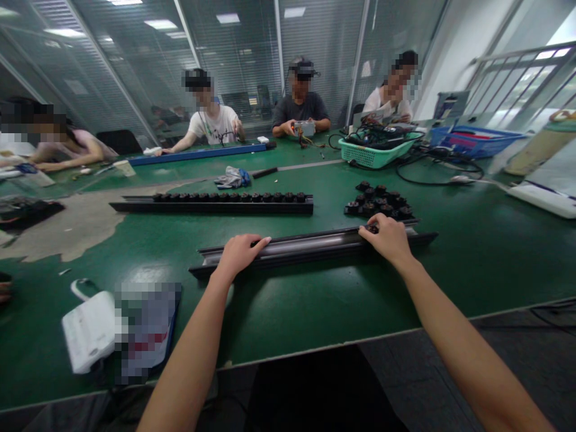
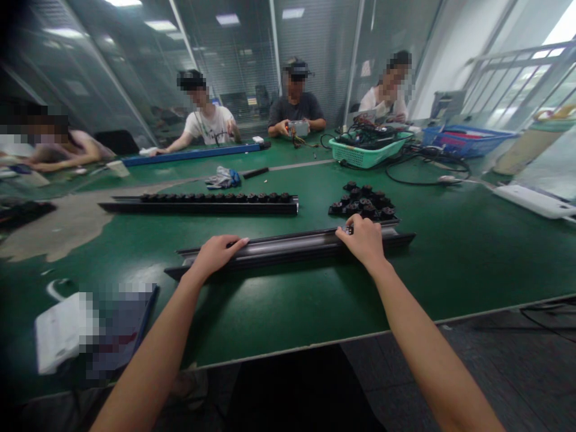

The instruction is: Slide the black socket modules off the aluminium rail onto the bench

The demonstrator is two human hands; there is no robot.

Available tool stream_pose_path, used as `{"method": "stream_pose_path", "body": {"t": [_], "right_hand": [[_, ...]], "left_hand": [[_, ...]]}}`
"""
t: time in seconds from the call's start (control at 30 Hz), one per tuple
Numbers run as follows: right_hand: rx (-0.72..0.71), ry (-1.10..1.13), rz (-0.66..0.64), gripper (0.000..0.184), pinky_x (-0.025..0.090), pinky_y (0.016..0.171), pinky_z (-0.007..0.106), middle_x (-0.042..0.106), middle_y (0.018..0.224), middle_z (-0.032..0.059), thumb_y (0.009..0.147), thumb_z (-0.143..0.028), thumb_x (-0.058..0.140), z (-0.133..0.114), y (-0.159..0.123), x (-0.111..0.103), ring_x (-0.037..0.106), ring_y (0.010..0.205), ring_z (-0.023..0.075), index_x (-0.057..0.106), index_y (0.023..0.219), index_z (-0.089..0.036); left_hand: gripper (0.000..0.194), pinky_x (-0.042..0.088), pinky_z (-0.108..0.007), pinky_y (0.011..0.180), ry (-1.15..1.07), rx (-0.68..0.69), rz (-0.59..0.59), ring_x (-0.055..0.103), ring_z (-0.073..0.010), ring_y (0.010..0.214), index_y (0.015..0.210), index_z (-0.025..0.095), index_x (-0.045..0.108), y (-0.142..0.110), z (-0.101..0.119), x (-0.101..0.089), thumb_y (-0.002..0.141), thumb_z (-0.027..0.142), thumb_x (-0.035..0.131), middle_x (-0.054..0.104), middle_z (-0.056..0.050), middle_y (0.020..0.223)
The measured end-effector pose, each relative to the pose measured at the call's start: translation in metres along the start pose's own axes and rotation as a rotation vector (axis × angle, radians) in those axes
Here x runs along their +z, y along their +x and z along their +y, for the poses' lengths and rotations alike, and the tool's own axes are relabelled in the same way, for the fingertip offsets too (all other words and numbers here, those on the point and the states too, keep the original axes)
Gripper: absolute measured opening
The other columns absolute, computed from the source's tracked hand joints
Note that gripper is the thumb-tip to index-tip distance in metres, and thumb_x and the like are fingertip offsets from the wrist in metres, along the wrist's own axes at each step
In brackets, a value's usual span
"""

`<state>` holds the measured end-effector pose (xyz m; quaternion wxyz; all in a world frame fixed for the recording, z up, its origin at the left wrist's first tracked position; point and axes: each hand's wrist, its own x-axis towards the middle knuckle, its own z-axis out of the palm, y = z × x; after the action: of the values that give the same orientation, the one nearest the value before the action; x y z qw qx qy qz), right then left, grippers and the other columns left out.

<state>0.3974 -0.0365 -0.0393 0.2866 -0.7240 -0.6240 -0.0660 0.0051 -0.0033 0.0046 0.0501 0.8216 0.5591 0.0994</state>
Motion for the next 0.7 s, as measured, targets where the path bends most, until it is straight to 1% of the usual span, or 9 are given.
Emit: {"method": "stream_pose_path", "body": {"t": [0.27, 0.5, 0.7], "right_hand": [[0.048, -0.023, 0.013, 0.030, 0.040, 0.085, 0.041, 0.066, 0.085, 0.0097, 0.082, -0.049, 0.054, 0.0014, 0.0002, -0.0017, 0.060, 0.087, 0.0276, 0.060, 0.089, -0.021], [0.091, -0.004, 0.009, 0.029, 0.040, 0.086, 0.042, 0.067, 0.087, 0.0091, 0.081, -0.050, 0.055, 0.0047, 0.0015, -0.0039, 0.061, 0.088, 0.0281, 0.060, 0.089, -0.022], [0.122, 0.017, 0.012, 0.029, 0.041, 0.086, 0.044, 0.068, 0.087, 0.0089, 0.079, -0.050, 0.056, 0.0086, 0.0027, -0.0061, 0.061, 0.088, 0.0291, 0.060, 0.089, -0.022]], "left_hand": [[0.061, 0.041, -0.029, 0.070, -0.005, 0.005, 0.012, 0.067, -0.0254, 0.086, 0.095, 0.023, 0.077, -0.0006, 0.0007, -0.0002, 0.099, 0.062, 0.031, 0.076, -0.008, 0.094], [0.061, 0.042, -0.029, 0.072, 0.000, 0.010, 0.016, 0.068, -0.0253, 0.088, 0.097, 0.023, 0.077, -0.0009, 0.0004, 0.0000, 0.099, 0.063, 0.030, 0.076, -0.008, 0.096], [0.062, 0.043, -0.029, 0.072, 0.015, 0.005, 0.004, 0.067, -0.0252, 0.086, 0.098, 0.023, 0.077, -0.0009, 0.0010, -0.0005, 0.099, 0.063, 0.029, 0.077, -0.008, 0.096]]}}
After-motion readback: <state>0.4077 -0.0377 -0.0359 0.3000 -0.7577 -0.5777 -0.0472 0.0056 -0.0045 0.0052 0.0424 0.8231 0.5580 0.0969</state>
